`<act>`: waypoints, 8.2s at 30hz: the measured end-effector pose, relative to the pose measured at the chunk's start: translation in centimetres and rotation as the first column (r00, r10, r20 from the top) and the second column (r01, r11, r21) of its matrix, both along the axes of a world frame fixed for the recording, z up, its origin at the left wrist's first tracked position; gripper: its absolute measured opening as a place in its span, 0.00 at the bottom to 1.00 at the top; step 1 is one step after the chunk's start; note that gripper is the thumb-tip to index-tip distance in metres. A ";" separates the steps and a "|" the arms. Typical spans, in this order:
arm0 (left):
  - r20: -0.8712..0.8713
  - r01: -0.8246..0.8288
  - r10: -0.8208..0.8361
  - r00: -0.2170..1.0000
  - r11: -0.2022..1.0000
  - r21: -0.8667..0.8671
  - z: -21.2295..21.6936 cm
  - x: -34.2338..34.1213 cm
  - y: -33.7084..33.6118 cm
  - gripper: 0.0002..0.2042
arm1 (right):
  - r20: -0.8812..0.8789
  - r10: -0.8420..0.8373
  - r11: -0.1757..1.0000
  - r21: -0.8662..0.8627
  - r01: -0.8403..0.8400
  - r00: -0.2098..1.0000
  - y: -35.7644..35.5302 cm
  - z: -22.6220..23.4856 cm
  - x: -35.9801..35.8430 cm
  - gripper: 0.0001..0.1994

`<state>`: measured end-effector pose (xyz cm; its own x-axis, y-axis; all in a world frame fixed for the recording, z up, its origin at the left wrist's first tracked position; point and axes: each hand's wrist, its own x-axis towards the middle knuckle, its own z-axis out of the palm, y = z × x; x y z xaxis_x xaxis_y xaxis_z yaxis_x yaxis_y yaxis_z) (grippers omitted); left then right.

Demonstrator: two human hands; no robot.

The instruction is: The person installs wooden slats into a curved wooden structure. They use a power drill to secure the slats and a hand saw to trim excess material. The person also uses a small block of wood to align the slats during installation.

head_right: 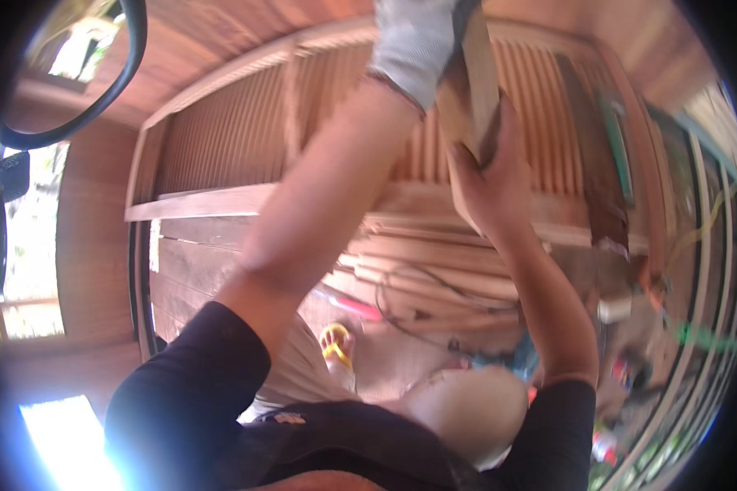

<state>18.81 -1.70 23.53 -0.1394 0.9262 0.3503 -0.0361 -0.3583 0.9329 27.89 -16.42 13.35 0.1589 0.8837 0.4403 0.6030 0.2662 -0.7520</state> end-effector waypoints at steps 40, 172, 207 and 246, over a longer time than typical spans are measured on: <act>-0.939 -0.254 0.076 0.335 0.967 -0.012 -18.1 -28.5 -7.7 0.15 | -0.728 -0.102 0.774 -0.486 -0.405 0.678 15.0 -9.3 -6.8 0.41; -0.748 -0.335 -0.395 0.533 0.713 -0.615 -17.2 -10.4 -0.6 0.59 | -0.681 0.020 0.756 -0.468 -0.457 0.732 -3.0 -5.4 -0.4 0.34; -0.490 -0.083 -0.213 0.845 0.854 -0.514 -20.4 -12.8 0.6 0.42 | 0.244 0.381 0.920 -0.007 -0.391 0.892 -2.4 -10.6 -3.6 0.37; -0.114 0.071 -0.160 0.981 0.829 -0.554 -21.0 -13.6 0.1 0.35 | 0.358 0.358 0.905 0.093 -0.414 0.862 -3.3 -11.9 -3.1 0.35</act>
<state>5.25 -1.57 2.53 -0.0067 0.9780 -0.2085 0.1100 0.2080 0.9719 24.81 -19.67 1.44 -0.3572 0.7564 0.5480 0.6288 0.6286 -0.4578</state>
